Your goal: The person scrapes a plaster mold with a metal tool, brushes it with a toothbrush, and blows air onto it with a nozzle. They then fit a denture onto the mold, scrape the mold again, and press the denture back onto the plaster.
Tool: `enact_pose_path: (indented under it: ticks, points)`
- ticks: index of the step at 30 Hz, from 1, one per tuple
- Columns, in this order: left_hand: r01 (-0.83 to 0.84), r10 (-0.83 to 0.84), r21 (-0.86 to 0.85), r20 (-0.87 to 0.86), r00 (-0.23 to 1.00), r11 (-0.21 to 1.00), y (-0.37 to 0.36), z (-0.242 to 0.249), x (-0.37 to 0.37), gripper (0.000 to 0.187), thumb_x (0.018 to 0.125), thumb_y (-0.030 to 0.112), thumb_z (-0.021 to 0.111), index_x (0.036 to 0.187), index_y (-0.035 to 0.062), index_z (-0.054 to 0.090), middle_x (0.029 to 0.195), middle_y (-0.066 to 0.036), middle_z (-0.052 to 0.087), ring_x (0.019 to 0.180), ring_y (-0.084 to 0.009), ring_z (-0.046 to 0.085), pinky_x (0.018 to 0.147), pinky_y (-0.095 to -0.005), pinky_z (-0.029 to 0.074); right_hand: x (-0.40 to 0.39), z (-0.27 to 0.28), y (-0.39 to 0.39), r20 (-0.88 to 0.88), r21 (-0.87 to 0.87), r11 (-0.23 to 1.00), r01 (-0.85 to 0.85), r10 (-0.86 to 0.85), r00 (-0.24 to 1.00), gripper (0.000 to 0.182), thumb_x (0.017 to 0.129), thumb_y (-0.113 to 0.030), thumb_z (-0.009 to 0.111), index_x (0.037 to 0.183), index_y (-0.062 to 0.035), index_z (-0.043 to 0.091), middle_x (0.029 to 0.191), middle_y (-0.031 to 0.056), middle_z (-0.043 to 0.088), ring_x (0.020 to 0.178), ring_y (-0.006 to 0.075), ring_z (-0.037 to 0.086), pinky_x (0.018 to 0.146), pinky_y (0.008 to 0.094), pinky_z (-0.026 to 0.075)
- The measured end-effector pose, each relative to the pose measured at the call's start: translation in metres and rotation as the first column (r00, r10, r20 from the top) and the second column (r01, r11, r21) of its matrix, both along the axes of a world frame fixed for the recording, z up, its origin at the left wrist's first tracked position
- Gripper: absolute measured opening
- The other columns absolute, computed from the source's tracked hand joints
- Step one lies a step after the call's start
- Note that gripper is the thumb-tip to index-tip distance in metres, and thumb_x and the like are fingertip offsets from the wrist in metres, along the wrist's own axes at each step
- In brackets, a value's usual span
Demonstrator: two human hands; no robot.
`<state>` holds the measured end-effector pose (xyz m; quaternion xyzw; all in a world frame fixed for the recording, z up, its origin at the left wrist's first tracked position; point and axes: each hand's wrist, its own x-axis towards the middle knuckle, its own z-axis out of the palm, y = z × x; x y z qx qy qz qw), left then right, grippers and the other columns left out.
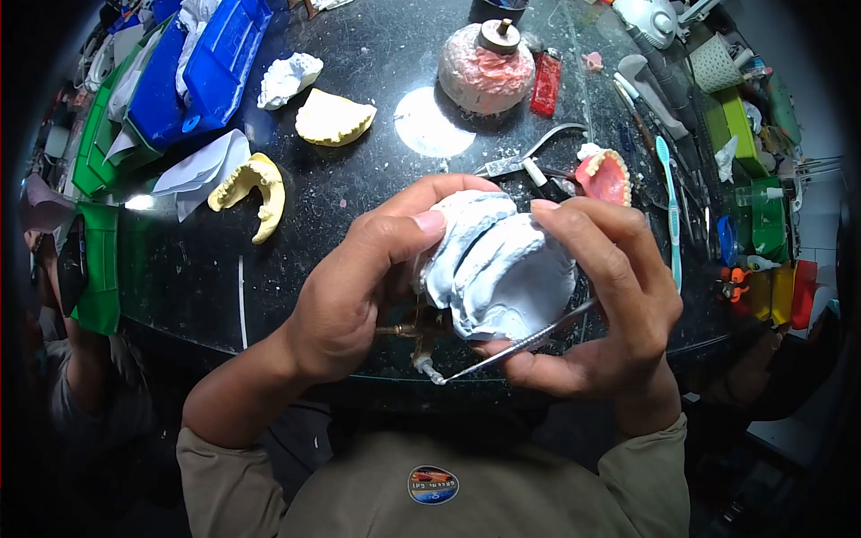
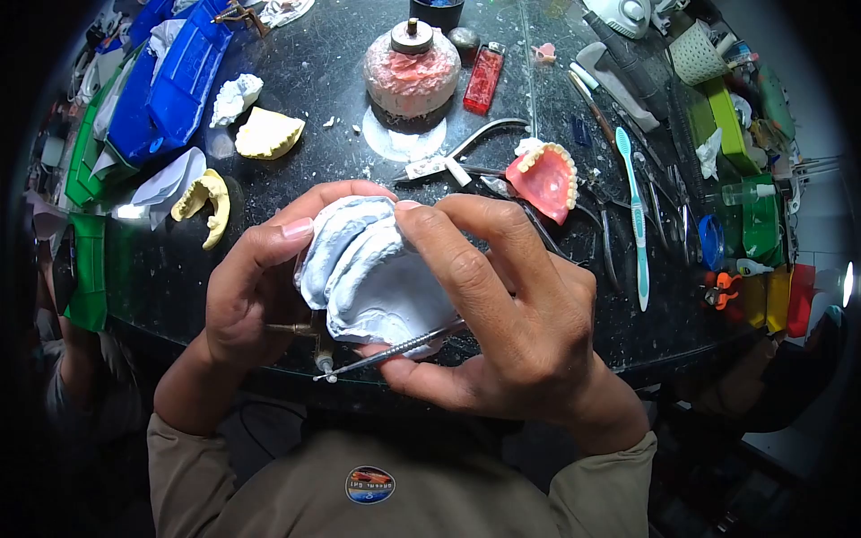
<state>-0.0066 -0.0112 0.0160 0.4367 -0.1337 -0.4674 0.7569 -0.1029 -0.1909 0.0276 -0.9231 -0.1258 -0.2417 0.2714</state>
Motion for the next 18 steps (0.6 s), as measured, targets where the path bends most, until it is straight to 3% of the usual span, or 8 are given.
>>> enact_pose_path:
  ticks: [18]
  points:
    - [-0.002,0.002,0.002,0.005,1.0,1.0,-0.0002,-0.0003,0.0002,0.056,0.09,0.029,0.032,0.13,-0.0089,0.041,0.121,-0.019,0.056,0.112,-0.0222,0.056,0.099,-0.0334,0.042,-0.0001,0.0,-0.0001,-0.001,-0.001,1.0,-0.001,0.001,1.0,0.069,0.059,-0.036,0.081,0.112,0.0028,0.061,0.099,0.0171,0.063,0.086,0.0279,0.064,0.071,0.0359,0.056]
